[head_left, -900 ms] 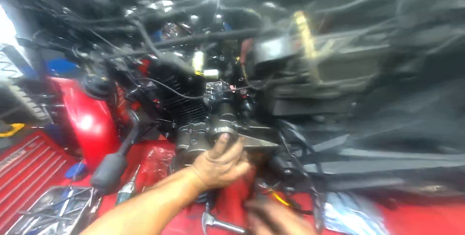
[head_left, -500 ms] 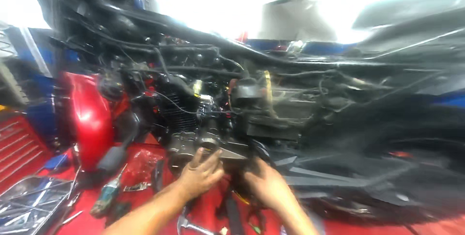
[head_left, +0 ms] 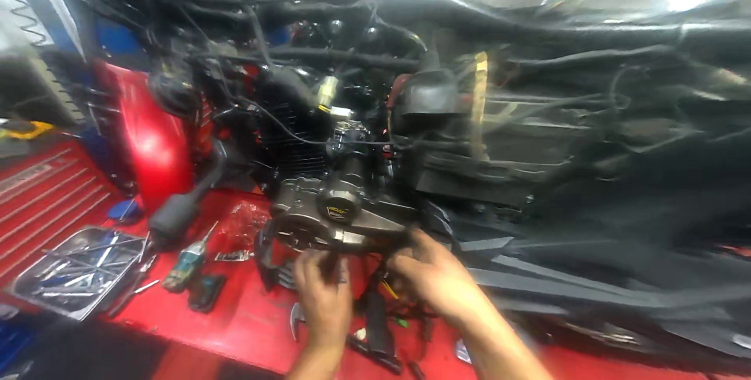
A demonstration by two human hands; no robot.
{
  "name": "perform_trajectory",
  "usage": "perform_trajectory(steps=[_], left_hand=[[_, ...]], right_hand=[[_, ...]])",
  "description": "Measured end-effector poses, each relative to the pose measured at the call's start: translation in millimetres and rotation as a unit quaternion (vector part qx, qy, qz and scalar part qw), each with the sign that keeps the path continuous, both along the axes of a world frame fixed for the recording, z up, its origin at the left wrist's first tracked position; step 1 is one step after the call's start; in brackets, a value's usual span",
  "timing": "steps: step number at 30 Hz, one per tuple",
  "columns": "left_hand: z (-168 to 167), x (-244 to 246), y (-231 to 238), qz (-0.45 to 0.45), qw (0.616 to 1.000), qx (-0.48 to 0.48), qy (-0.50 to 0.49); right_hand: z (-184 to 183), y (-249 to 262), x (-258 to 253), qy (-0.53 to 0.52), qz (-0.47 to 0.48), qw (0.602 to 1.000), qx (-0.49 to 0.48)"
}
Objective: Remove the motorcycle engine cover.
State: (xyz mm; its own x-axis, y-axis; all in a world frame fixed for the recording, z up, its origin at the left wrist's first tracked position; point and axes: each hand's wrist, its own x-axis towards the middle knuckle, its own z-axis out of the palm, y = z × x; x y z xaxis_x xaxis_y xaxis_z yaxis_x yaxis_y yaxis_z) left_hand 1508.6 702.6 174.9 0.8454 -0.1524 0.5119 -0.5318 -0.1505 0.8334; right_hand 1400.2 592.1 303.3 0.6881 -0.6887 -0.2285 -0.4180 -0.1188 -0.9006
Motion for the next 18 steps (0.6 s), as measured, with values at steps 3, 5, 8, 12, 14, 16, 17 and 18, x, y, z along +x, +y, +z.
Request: perform_trajectory(steps=[3, 5, 8, 12, 14, 16, 17, 18], left_hand=[[27, -13, -10, -0.238, 0.861, -0.145, 0.425], [37, -15, -25, -0.271, 0.780, -0.217, 0.521], [40, -18, -47, -0.233, 0.754, -0.252, 0.560], [44, -16, -54, -0.227, 0.743, -0.252, 0.577], [50, -16, -56, -0.233, 0.725, -0.260, 0.594], [54, -18, -58, -0.225, 0.714, -0.275, 0.604], [55, -21, -60, -0.216, 0.714, -0.284, 0.602], [55, -23, -61, -0.204, 0.719, -0.294, 0.596]], right_hand=[[0, -3, -1, 0.000, 0.011, 1.000, -0.006], [-2, -3, -2, -0.013, 0.013, 1.000, 0.001], [-4, -5, -4, -0.030, 0.020, 0.999, 0.001], [-8, -4, -6, -0.049, 0.020, 0.998, -0.035], [-12, -4, -6, -0.061, 0.010, 0.997, -0.045], [-13, -4, -7, -0.067, 0.002, 0.996, -0.050], [-12, -4, -8, -0.069, 0.000, 0.996, -0.051], [-10, -5, -10, -0.069, 0.002, 0.996, -0.053]])
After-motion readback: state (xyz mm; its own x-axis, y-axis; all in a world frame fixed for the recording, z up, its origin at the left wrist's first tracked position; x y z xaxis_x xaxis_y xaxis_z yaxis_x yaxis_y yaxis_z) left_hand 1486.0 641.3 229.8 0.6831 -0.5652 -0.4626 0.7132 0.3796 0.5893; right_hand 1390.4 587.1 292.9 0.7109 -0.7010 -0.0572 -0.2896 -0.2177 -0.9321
